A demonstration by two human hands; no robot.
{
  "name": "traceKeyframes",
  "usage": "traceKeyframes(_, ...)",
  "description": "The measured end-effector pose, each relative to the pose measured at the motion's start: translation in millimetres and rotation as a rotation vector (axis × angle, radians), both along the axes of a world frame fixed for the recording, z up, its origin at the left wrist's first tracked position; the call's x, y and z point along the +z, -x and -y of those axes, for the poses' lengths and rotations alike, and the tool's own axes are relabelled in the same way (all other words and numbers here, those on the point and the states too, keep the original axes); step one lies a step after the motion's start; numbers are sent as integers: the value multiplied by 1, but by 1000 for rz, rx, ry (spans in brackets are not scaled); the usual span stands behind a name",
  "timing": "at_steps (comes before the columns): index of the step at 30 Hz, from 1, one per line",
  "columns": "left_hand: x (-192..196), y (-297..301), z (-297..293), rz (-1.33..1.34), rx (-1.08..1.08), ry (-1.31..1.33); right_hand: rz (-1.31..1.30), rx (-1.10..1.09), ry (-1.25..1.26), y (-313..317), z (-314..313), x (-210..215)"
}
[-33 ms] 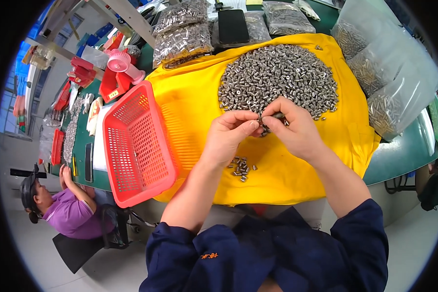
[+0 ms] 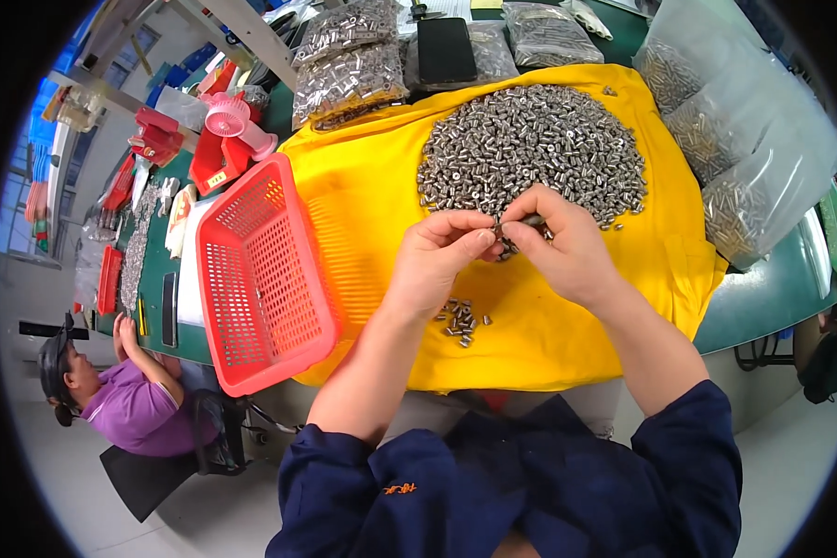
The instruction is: The recorder is manually inspecting and sorting small silver-colored metal components on a yellow fabric mat at a factory workbench.
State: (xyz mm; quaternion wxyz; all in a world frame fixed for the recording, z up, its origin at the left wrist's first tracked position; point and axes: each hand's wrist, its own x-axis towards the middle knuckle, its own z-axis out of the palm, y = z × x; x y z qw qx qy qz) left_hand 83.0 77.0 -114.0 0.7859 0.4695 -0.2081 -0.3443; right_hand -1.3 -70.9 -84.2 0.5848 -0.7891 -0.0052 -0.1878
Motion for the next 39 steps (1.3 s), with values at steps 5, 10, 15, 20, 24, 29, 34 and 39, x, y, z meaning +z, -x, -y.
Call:
traceKeyframes(5, 2, 1, -1, 13, 20, -17, 15, -3, 44, 3, 0, 2)
traceKeyframes(10, 3, 2, -2, 76, 37, -29, 84, -36, 281, 3, -3, 2)
traceKeyframes(15, 5, 1, -2, 239, 78, -188, 178, -85, 491, 0, -4, -4)
traceKeyframes(20, 9, 0, 0, 501, 102, -421, 82, -64, 427, -1, -2, -4)
traceKeyframes(24, 9, -4, -3, 867, 188, -497, -48, -118, 193, -1, 1, -1)
traceKeyframes(29, 11, -3, -3, 358, 74, -411, -2, -86, 214, -1, -2, -3)
traceKeyframes(34, 5, -7, -6, -166, -49, -17, 18, -58, 111, -1, -2, -4)
traceKeyframes(39, -3, -12, -9, -382, -150, 104, 52, -47, 70, 1, -4, -4)
